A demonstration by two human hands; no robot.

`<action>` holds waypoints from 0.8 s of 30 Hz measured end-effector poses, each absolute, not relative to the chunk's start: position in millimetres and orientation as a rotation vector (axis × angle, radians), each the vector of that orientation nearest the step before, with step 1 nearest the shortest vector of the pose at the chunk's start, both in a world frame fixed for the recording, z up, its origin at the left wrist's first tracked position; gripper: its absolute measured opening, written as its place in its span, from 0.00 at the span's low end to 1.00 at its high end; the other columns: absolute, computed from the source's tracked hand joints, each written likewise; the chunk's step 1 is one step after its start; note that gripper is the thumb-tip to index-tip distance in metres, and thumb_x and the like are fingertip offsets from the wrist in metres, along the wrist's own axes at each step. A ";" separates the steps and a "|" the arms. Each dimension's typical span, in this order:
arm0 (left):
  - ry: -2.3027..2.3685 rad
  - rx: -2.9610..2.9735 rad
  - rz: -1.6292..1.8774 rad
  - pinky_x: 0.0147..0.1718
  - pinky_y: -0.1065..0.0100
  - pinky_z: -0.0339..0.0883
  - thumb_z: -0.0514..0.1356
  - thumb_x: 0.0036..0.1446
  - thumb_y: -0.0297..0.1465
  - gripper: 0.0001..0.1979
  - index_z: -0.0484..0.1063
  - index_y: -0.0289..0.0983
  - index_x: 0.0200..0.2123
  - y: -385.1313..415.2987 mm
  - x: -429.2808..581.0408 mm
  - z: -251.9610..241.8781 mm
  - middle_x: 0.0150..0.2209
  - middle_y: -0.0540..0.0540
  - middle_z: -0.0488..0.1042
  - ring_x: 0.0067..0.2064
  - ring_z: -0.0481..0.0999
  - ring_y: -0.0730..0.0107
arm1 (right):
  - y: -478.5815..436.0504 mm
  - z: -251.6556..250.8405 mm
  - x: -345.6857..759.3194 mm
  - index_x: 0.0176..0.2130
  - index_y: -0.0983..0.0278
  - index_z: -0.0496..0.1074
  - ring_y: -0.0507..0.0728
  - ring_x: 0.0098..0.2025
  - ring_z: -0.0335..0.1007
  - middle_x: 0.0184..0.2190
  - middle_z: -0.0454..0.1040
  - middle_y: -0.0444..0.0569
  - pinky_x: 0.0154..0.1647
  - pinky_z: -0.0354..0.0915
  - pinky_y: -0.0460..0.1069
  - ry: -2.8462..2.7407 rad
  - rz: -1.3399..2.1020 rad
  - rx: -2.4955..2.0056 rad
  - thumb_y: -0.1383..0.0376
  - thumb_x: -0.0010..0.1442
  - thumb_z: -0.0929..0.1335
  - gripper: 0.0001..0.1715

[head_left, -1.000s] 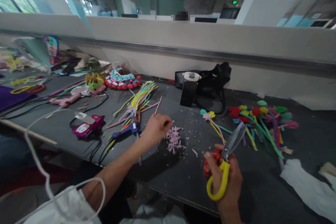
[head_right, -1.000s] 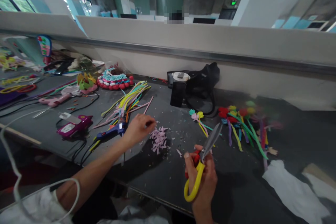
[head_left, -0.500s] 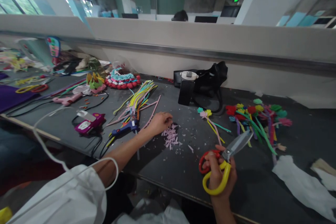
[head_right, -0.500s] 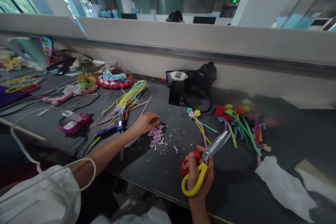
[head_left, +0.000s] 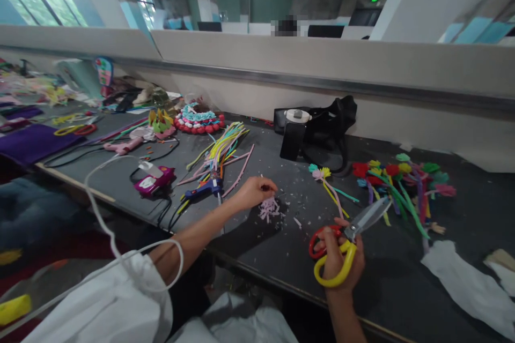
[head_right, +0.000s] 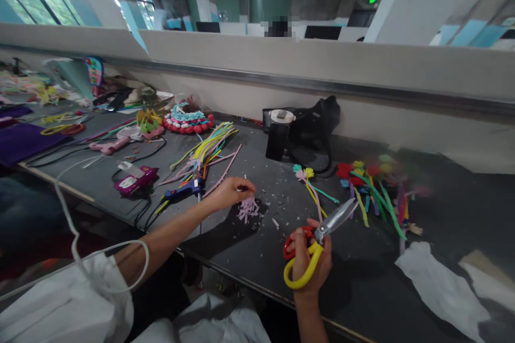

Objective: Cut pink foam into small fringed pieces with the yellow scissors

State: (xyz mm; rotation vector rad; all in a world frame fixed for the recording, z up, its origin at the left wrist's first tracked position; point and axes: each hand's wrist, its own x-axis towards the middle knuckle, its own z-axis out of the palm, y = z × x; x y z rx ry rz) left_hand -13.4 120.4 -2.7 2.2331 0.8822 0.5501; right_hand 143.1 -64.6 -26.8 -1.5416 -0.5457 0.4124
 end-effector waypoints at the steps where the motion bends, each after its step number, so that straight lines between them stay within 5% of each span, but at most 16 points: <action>1: 0.887 2.223 0.546 0.30 0.74 0.65 0.59 0.54 0.32 0.10 0.78 0.34 0.37 117.1 -13.7 -4.1 0.29 0.48 0.78 0.30 0.75 0.71 | -64.9 -26.3 142.4 0.50 0.65 0.66 0.49 0.17 0.66 0.22 0.72 0.40 0.20 0.64 0.43 -0.553 0.409 -1.546 0.53 0.54 0.70 0.29; 7: 1.023 2.267 0.581 0.36 0.71 0.66 0.58 0.55 0.30 0.10 0.78 0.37 0.38 121.6 -26.6 2.7 0.34 0.47 0.79 0.35 0.75 0.68 | -80.8 -21.9 158.9 0.52 0.64 0.68 0.52 0.19 0.67 0.22 0.73 0.42 0.25 0.65 0.47 -0.756 0.265 -1.761 0.50 0.58 0.66 0.28; 12: 1.365 2.270 0.548 0.48 0.61 0.64 0.59 0.55 0.28 0.07 0.77 0.34 0.34 167.9 -54.8 11.3 0.38 0.41 0.77 0.47 0.73 0.56 | -109.8 -24.0 209.0 0.49 0.62 0.71 0.64 0.36 0.75 0.42 0.77 0.57 0.35 0.66 0.54 -1.126 -0.066 -2.201 0.44 0.56 0.63 0.32; 16: 1.553 2.155 0.469 0.45 0.55 0.70 0.57 0.61 0.36 0.17 0.67 0.35 0.51 202.3 -56.7 4.9 0.51 0.41 0.70 0.48 0.73 0.61 | -129.6 -30.5 242.3 0.51 0.58 0.70 0.63 0.31 0.76 0.37 0.80 0.52 0.30 0.66 0.52 -1.215 0.343 -2.447 0.44 0.55 0.63 0.31; 24: 1.327 1.873 0.690 0.44 0.56 0.71 0.58 0.61 0.36 0.17 0.68 0.34 0.51 217.1 -35.8 16.0 0.50 0.42 0.70 0.47 0.73 0.59 | -151.4 -39.4 257.9 0.49 0.56 0.72 0.62 0.29 0.77 0.29 0.79 0.47 0.29 0.67 0.52 -1.361 0.376 -2.396 0.52 0.53 0.63 0.25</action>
